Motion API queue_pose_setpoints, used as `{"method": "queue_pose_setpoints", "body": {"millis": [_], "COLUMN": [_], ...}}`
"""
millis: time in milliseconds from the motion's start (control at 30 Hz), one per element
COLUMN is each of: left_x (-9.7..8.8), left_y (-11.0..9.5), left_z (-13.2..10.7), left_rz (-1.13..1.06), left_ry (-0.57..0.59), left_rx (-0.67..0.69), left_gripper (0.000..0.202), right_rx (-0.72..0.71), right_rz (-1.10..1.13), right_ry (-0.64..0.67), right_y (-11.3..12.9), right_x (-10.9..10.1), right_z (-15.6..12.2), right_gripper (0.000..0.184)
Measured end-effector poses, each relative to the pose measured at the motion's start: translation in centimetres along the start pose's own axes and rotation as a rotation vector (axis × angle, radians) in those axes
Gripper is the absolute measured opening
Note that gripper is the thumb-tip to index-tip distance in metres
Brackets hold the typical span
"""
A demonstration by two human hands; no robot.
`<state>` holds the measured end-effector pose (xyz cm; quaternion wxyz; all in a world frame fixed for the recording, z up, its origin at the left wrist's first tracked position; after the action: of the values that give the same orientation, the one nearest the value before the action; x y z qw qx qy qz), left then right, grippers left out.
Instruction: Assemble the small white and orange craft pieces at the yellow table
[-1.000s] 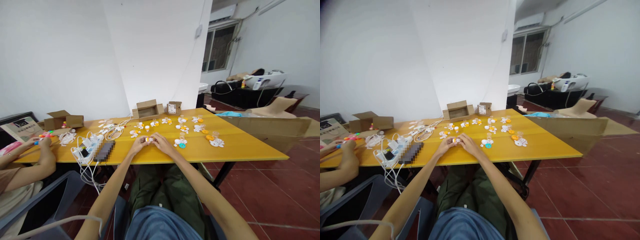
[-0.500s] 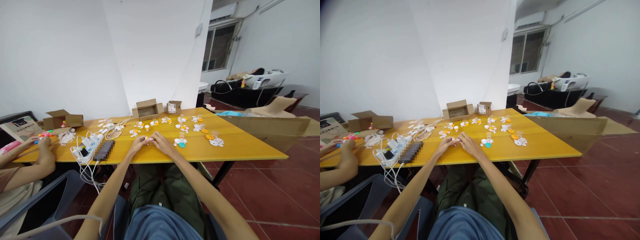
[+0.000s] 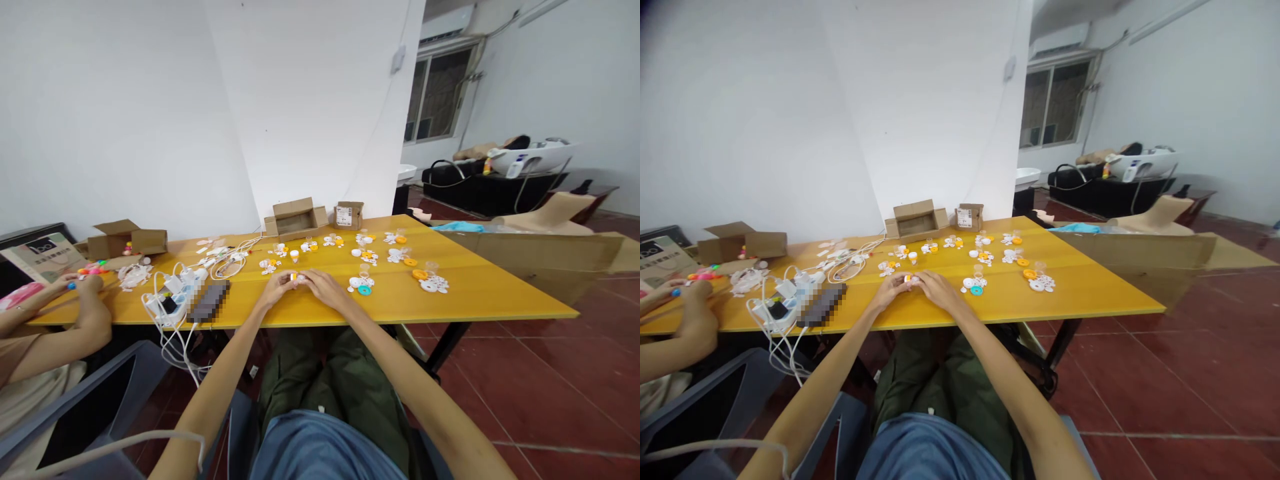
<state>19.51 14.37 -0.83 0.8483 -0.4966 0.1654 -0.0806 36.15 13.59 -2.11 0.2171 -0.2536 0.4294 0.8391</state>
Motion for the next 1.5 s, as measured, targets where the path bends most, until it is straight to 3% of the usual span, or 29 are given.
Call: {"method": "queue_pose_setpoints", "body": {"millis": [200,533,900,1200,1500], "left_x": [0.0,-0.1,0.4,0.2,0.2], "left_y": [-0.1,-0.1,-0.7,-0.6,-0.6], "left_z": [0.0,0.0,-0.1,0.0,-0.1], "left_rz": [0.006,0.048,0.034,0.047,0.040], "left_ry": [0.000,0.005,0.009,0.025,0.005], "left_rx": [0.008,0.020,-0.022,-0.018,0.001], "left_gripper": [0.046,0.044,0.042,0.041,0.043], "right_rx": [0.107,0.153,0.046,-0.017,0.099], "right_rz": [0.032,0.100,0.274,0.279,0.351], "right_ry": [0.042,0.103,0.057,0.051,0.104], "right_y": [0.0,-0.2,0.4,0.4,-0.1], "right_x": [0.0,-0.1,-0.6,-0.8,-0.5], "right_z": [0.1,0.4,0.6,0.4,0.9], "right_gripper": [0.019,0.020,0.009,0.021,0.018]}}
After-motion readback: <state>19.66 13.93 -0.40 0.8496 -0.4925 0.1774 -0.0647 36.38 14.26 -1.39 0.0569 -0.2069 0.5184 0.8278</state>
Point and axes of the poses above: each hand's wrist, its own z-axis towards the middle knuckle, its own x-axis out of the palm, y = z × x, the point moved 4 cm from there along z, towards the middle knuckle, and after that the axes turned 14 degrees about x, right-handed, at the moved point
